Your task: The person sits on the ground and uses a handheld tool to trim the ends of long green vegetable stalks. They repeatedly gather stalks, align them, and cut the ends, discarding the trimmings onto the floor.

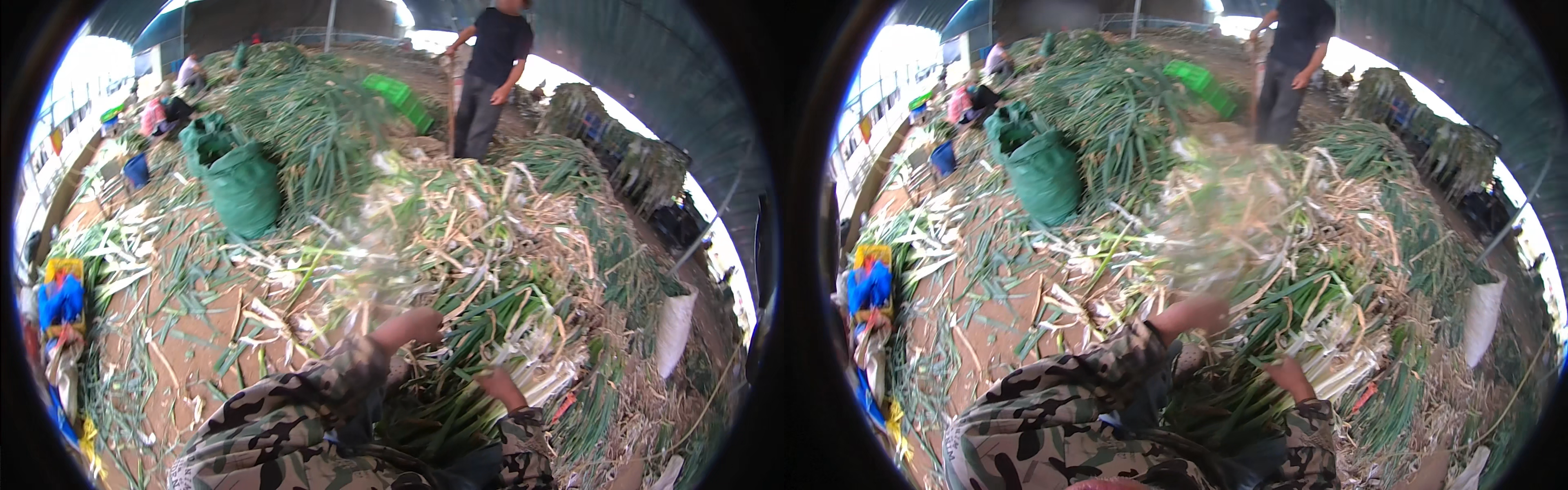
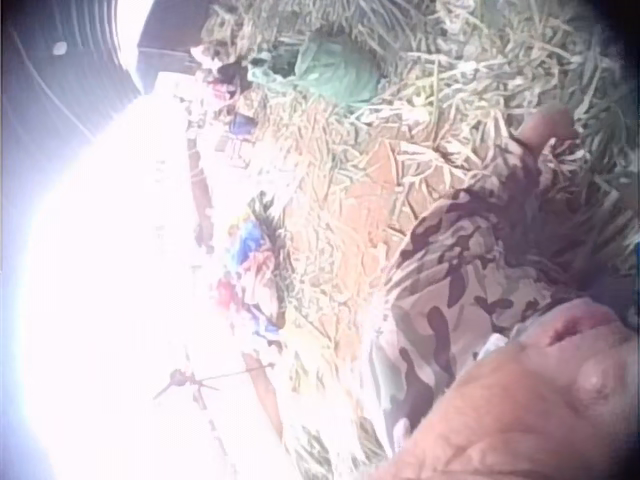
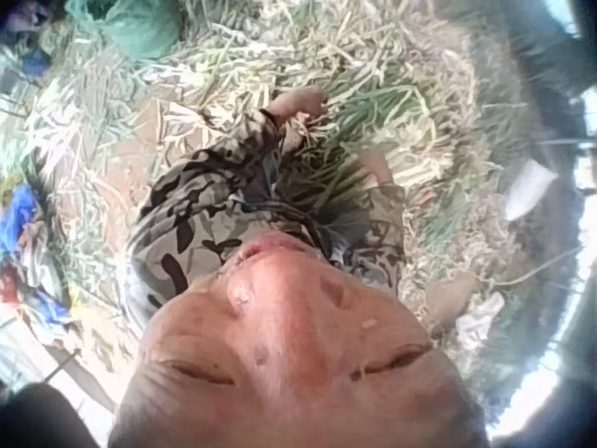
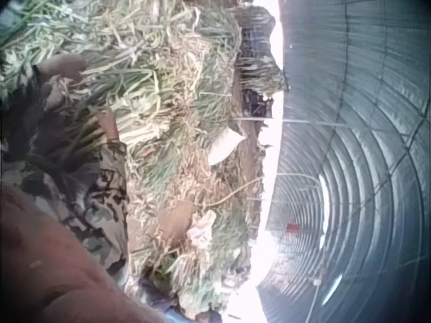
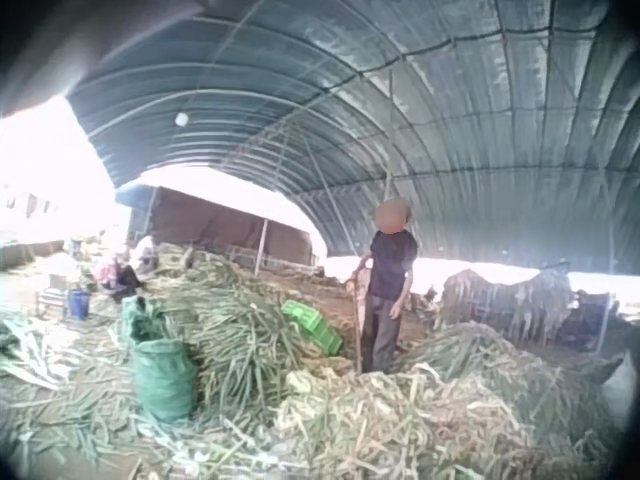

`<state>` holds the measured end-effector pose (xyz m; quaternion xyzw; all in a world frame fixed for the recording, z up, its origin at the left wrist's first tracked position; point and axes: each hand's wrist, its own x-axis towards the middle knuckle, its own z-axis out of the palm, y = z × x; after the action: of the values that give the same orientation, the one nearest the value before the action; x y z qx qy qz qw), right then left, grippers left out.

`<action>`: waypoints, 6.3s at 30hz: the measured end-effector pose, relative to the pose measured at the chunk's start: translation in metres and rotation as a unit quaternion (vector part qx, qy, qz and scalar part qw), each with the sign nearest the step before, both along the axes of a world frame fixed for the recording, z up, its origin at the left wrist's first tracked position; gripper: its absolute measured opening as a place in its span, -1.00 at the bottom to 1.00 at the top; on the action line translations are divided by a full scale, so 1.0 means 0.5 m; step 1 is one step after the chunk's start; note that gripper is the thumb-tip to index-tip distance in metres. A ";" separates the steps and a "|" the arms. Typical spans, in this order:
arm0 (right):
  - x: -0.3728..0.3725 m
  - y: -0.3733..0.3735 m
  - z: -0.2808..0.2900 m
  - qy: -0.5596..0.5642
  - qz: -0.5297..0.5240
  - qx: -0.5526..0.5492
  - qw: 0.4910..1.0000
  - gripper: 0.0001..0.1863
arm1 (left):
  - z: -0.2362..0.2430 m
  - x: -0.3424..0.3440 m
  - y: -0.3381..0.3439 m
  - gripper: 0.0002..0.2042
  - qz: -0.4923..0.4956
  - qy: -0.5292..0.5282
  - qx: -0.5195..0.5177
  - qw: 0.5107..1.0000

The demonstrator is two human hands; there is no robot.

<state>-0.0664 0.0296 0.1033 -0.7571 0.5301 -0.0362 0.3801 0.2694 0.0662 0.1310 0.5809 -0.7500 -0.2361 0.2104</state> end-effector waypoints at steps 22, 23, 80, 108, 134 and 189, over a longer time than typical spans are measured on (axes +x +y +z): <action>0.704 0.067 0.435 -0.206 0.238 -0.506 0.803 -0.05 | 0.023 -0.069 -0.010 -0.59 0.042 -0.052 0.002 0.998; 0.711 0.066 0.432 -0.198 0.241 -0.510 0.802 -0.06 | 0.023 -0.065 -0.012 -0.58 0.042 -0.052 0.004 0.998; 0.155 -0.231 0.240 0.124 0.011 -0.545 0.829 -0.26 | 0.053 0.138 0.037 -0.41 0.361 0.011 -0.232 0.903; 0.421 -0.066 0.415 -0.059 0.183 -0.367 0.910 -0.12 | -0.083 -0.006 -0.008 -0.68 -0.007 -0.062 -0.061 0.996; -0.015 0.010 -0.062 0.168 0.184 0.062 0.966 -0.47 | -0.027 -0.017 0.003 -0.61 -0.014 -0.050 0.029 0.998; -0.100 -0.020 -0.028 0.098 0.050 0.112 0.988 -0.57 | -0.126 0.005 -0.041 -0.73 -0.089 -0.151 -0.007 0.985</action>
<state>-0.1162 0.0198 0.0892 -0.7349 0.5272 0.1170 0.4101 0.2721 0.0457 0.0679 0.5394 -0.8234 -0.1587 0.0770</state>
